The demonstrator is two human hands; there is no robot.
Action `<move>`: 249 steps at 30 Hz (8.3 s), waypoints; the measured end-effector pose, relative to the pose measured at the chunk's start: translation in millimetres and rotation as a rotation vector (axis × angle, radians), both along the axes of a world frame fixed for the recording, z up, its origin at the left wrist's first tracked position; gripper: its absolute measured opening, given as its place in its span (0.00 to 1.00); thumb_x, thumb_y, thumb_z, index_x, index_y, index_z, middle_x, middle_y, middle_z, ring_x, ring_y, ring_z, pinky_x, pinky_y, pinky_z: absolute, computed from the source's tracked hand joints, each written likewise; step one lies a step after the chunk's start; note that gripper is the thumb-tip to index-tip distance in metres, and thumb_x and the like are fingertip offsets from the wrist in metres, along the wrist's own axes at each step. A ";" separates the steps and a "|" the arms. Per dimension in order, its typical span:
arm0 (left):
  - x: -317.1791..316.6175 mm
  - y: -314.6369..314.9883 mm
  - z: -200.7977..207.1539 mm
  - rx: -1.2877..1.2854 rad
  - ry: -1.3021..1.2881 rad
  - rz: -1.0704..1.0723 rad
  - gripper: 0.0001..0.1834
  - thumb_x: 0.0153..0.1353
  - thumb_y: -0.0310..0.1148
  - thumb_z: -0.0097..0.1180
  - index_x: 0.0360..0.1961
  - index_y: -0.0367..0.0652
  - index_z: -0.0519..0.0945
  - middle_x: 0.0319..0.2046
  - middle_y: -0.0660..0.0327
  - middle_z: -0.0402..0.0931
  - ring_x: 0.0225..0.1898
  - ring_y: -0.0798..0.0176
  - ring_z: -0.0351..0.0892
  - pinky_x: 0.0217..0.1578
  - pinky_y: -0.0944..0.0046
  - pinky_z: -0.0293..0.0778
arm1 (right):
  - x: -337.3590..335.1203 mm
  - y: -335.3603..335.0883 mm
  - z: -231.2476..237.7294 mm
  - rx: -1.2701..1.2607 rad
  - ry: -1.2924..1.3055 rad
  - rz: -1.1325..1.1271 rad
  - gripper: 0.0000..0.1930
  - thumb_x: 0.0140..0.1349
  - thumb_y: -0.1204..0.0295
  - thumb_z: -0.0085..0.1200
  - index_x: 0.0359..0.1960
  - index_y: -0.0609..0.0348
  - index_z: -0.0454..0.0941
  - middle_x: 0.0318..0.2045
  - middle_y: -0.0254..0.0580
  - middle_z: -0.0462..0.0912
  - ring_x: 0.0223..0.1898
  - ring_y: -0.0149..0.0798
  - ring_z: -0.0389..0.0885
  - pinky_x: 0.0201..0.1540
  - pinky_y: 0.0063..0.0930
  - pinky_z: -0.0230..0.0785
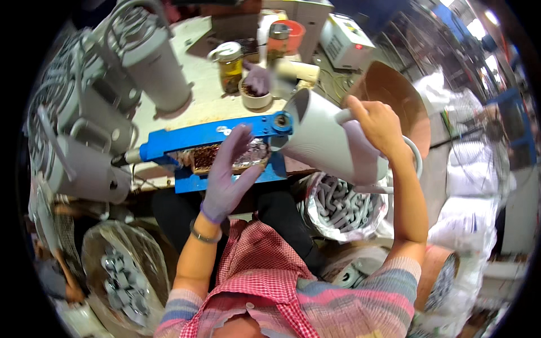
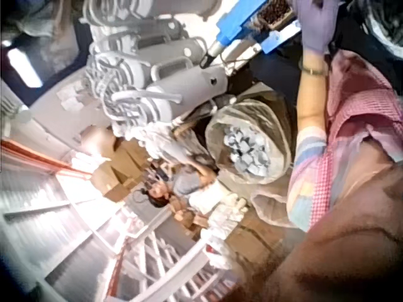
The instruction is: The person assembles white electric kettles by attaching grey handles to the kettle bodies using a blue heat-sealing tool. The person picks up a kettle body, places it on the tool, inserts a handle, and presses the mechanism to secure the connection. Completed kettles are placed on a nearby table.
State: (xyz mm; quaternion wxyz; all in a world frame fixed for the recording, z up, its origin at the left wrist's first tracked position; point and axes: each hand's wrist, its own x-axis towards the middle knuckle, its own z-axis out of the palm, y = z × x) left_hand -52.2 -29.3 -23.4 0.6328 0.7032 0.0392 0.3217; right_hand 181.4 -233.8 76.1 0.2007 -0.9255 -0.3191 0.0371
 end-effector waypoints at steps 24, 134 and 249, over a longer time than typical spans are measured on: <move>-132.7 -38.9 -85.8 -0.730 0.822 -0.239 0.31 0.72 0.58 0.44 0.60 0.42 0.71 0.52 0.57 0.77 0.52 0.60 0.78 0.54 0.57 0.75 | -395.7 -552.4 -460.1 0.286 0.085 -1.692 0.19 0.58 0.73 0.59 0.50 0.65 0.72 0.47 0.56 0.77 0.49 0.51 0.76 0.54 0.38 0.69; -432.2 212.7 207.6 0.751 0.525 0.995 0.16 0.56 0.31 0.66 0.45 0.36 0.82 0.42 0.55 0.82 0.43 0.60 0.82 0.49 0.62 0.77 | -367.4 334.1 77.3 1.004 0.082 1.475 0.52 0.60 0.44 0.58 0.73 0.67 0.47 0.71 0.67 0.50 0.74 0.65 0.44 0.73 0.55 0.34; 118.8 53.1 73.9 1.306 0.382 -0.286 0.13 0.58 0.28 0.59 0.46 0.44 0.81 0.37 0.53 0.82 0.39 0.50 0.83 0.41 0.56 0.79 | -78.2 -288.8 -309.2 0.972 -0.137 -0.800 0.17 0.69 0.65 0.48 0.54 0.63 0.72 0.46 0.43 0.80 0.46 0.38 0.80 0.51 0.31 0.73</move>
